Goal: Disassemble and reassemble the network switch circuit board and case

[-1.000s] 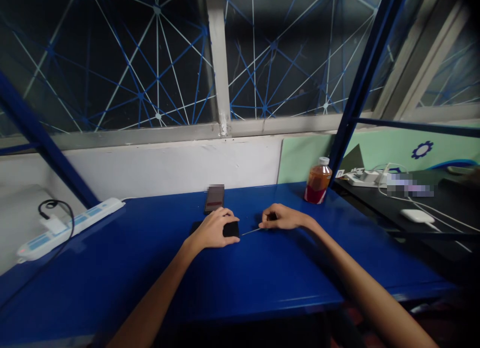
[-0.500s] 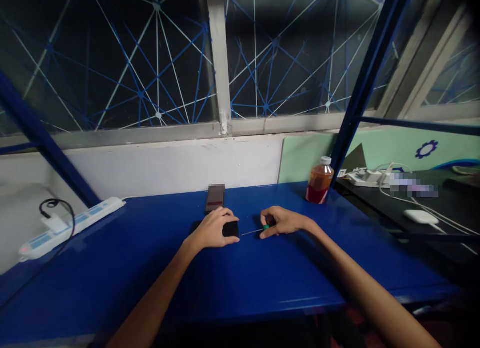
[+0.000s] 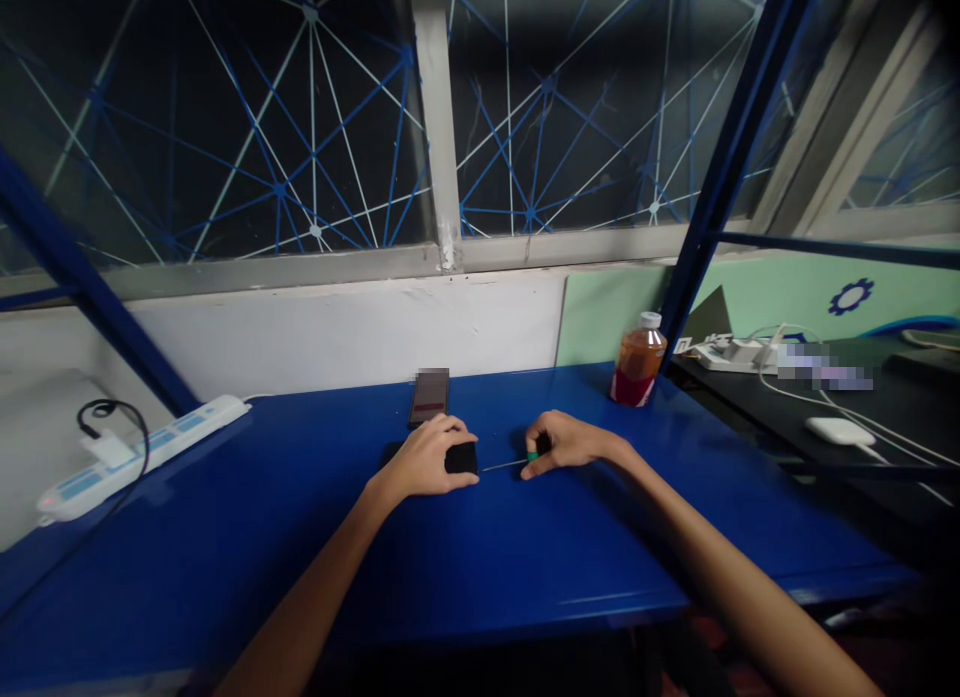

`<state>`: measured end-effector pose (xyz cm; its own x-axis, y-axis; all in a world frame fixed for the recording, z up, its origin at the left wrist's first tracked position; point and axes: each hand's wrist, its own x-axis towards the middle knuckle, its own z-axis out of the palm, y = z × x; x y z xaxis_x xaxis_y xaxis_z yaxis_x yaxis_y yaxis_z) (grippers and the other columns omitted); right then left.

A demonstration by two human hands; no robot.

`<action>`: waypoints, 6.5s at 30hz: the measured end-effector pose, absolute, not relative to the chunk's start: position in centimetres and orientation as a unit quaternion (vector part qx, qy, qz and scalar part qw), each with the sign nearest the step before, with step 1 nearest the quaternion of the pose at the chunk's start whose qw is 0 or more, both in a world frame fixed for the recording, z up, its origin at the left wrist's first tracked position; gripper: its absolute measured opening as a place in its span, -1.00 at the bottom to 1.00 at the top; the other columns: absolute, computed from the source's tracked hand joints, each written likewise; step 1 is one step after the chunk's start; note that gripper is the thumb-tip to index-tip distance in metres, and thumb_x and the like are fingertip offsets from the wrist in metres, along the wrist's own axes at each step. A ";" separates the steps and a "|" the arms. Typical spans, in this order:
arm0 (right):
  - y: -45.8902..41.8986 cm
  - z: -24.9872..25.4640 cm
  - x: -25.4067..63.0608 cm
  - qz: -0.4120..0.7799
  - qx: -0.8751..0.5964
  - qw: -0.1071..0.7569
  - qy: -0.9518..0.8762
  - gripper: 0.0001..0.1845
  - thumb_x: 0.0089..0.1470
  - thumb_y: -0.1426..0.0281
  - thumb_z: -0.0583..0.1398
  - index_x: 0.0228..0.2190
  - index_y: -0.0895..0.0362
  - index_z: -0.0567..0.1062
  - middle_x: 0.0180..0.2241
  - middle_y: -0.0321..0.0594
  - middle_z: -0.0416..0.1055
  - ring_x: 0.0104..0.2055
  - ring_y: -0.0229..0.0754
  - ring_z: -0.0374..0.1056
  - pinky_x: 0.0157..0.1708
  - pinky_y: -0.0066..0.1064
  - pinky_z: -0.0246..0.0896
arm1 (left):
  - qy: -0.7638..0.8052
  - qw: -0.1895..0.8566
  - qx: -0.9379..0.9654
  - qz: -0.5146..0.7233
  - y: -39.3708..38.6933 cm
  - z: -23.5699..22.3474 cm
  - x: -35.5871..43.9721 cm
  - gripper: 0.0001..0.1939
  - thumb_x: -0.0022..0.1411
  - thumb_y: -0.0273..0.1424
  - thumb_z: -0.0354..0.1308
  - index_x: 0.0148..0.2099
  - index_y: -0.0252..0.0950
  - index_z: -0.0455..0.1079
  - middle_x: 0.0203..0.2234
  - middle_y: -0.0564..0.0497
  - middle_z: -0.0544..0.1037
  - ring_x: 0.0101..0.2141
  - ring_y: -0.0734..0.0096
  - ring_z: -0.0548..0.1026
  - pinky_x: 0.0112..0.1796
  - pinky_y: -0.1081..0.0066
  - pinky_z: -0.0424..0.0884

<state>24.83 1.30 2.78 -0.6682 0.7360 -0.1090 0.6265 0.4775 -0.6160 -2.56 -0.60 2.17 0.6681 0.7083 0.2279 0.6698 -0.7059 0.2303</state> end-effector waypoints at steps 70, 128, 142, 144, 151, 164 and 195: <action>1.4 2.6 25.4 0.435 -0.413 0.072 -0.796 -0.53 -0.16 0.03 0.31 -0.40 0.18 0.40 -0.64 -0.39 0.27 -0.66 -0.35 0.15 -0.65 -0.51 0.00 | 0.377 0.041 0.908 0.176 -0.5 1.2 -2.5 -0.45 0.13 -0.06 0.16 0.14 -0.12 0.30 -0.03 -0.10 0.39 -0.02 0.09 0.31 -0.04 0.09 0.25; 1.7 2.4 25.4 0.294 -0.404 0.089 -0.862 -0.50 -0.25 -0.03 0.31 -0.59 0.17 0.43 -0.67 -0.43 0.16 -0.60 -0.38 -0.02 -0.58 -0.48 -0.16 | 0.370 0.028 0.915 0.158 -0.7 1.6 -2.1 -0.53 0.18 -0.05 0.11 0.05 -0.18 0.38 -0.03 -0.10 0.39 0.01 0.08 0.31 0.01 0.09 0.24; 1.7 2.0 24.8 0.313 -0.380 0.086 -0.866 -0.47 0.09 -0.02 0.07 -0.52 0.19 0.45 -0.63 -0.34 0.24 -0.59 -0.36 0.05 -0.58 -0.48 -0.08 | 0.381 0.026 0.910 0.161 -0.6 1.5 -2.5 -0.51 0.16 -0.04 0.12 0.05 -0.17 0.39 -0.02 -0.09 0.39 0.00 0.08 0.32 0.00 0.09 0.24; 1.7 2.1 24.8 0.306 -0.380 0.077 -0.870 -0.46 0.07 -0.03 0.09 -0.54 0.19 0.45 -0.64 -0.35 0.22 -0.59 -0.36 0.03 -0.58 -0.47 -0.09 | 0.382 0.030 0.910 0.162 -0.6 1.5 -2.5 -0.52 0.15 -0.04 0.14 0.04 -0.16 0.39 -0.02 -0.09 0.39 0.00 0.08 0.32 0.00 0.09 0.24; 1.3 2.2 24.6 0.308 -0.405 0.084 -0.856 -0.53 -0.16 -0.01 0.28 -0.49 0.17 0.42 -0.64 -0.39 0.23 -0.62 -0.37 0.06 -0.60 -0.48 -0.09 | 0.381 0.044 0.910 0.155 -0.5 1.6 -2.6 -0.51 0.12 0.00 0.14 0.02 -0.14 0.42 -0.04 -0.08 0.40 -0.02 0.09 0.33 -0.03 0.10 0.27; 1.2 2.7 24.5 0.195 -0.421 0.109 -0.879 -0.51 -0.14 -0.03 0.26 -0.44 0.17 0.51 -0.52 -0.26 0.41 -0.52 -0.28 0.21 -0.53 -0.46 -0.04 | 0.380 0.039 0.911 0.156 -0.5 1.6 -2.6 -0.54 0.12 -0.02 0.17 -0.01 -0.14 0.44 -0.04 -0.07 0.41 -0.03 0.11 0.35 -0.03 0.12 0.27; 0.9 2.9 24.2 0.221 -0.414 0.105 -0.877 -0.58 -0.21 0.07 0.33 -0.46 0.15 0.42 -0.56 -0.35 0.34 -0.54 -0.31 0.19 -0.55 -0.49 -0.07 | 0.351 0.072 0.920 0.158 -1.2 1.6 -1.6 -0.88 0.13 -0.36 0.20 -0.24 -0.18 0.51 0.06 -0.05 0.31 0.08 0.09 0.25 0.04 0.03 0.18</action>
